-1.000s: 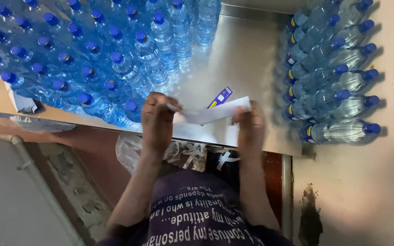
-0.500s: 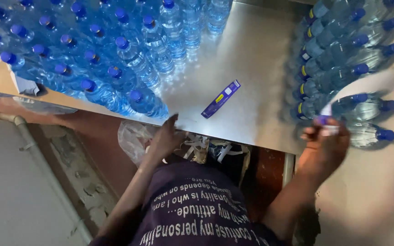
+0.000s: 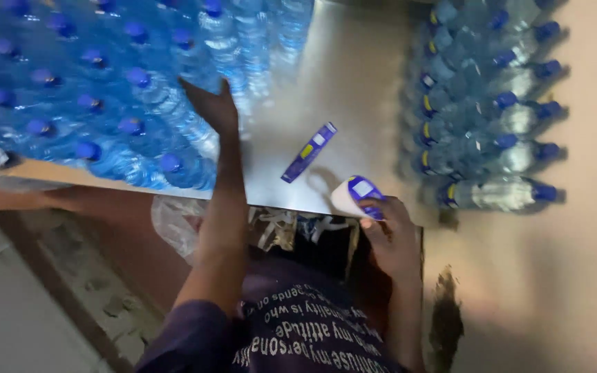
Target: Manually applying plastic labels to water bottles at a workstation.
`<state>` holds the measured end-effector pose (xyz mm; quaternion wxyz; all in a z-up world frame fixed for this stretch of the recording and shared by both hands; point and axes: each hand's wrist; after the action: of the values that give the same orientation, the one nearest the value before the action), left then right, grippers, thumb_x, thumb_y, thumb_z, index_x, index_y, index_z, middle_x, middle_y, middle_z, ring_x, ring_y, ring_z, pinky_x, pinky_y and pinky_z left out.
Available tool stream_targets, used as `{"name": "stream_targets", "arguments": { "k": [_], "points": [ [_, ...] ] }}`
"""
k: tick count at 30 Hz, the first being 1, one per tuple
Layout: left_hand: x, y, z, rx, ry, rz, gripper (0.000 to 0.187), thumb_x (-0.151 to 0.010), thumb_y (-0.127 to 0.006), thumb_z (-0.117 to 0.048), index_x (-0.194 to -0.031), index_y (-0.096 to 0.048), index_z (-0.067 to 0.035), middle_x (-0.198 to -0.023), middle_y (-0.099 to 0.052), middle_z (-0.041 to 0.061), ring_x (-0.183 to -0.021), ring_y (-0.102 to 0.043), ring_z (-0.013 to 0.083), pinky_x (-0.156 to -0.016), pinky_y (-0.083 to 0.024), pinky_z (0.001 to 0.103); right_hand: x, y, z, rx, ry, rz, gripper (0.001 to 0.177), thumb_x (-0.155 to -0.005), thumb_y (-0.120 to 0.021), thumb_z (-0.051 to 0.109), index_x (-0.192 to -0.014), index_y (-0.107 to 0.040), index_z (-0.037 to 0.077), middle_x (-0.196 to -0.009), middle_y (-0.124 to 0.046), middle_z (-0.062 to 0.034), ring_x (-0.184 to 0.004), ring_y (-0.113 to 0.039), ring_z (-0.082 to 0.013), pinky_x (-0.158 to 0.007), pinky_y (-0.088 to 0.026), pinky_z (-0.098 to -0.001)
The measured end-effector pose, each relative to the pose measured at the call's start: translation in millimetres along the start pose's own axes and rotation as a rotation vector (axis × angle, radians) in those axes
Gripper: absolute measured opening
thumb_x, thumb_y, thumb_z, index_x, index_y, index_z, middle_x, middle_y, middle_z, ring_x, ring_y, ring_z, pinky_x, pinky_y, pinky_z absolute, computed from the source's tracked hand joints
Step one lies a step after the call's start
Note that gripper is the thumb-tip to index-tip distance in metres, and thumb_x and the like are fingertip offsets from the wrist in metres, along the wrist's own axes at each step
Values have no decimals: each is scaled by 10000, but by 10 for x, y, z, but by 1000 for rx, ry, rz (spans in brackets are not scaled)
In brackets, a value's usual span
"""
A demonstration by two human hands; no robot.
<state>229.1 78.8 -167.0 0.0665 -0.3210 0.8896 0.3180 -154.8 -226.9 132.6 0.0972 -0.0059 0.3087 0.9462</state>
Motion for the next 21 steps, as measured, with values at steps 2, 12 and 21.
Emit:
{"name": "stream_targets", "arguments": {
  "k": [2, 12, 21],
  "points": [
    [-95, -153, 125, -115, 116, -104, 1173, -1052, -924, -592, -1764, -195, -11, -1801, -370, 232, -1673, -402, 422, -1380, -352, 528, 80, 78, 1, 187, -236, 286, 550, -980, -697, 563, -1401, -746, 212, -1342, -680, -71, -1276, -615, -275, -995, -510, -403],
    [261, 902, -465, -186, 49, 300, 1043, -1061, -913, -549, -1668, -343, 80, -1696, -498, 275, -1572, -482, 452, -1297, -383, 535, -164, -39, -33, 269, -612, 603, 731, -818, -826, 602, -1429, -750, 207, -1476, -730, -55, -1341, -679, -257, -1063, -507, -369],
    [1197, 1137, -706, -501, -60, 849, 980, -817, -874, -757, -1413, -621, -22, -1260, -723, 187, -1197, -726, 395, -909, -594, 554, -388, -176, 159, 206, -323, 677, 1341, -701, -1027, 563, -1729, -363, 16, -1491, -500, -218, -1324, -633, -466, -994, -608, -535]
  ]
}}
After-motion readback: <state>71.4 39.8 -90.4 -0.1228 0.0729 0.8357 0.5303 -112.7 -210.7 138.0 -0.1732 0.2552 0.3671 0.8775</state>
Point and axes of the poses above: each hand's wrist, its own x-axis away from the middle knuckle, its own y-axis out of the back of the hand, z = x × y
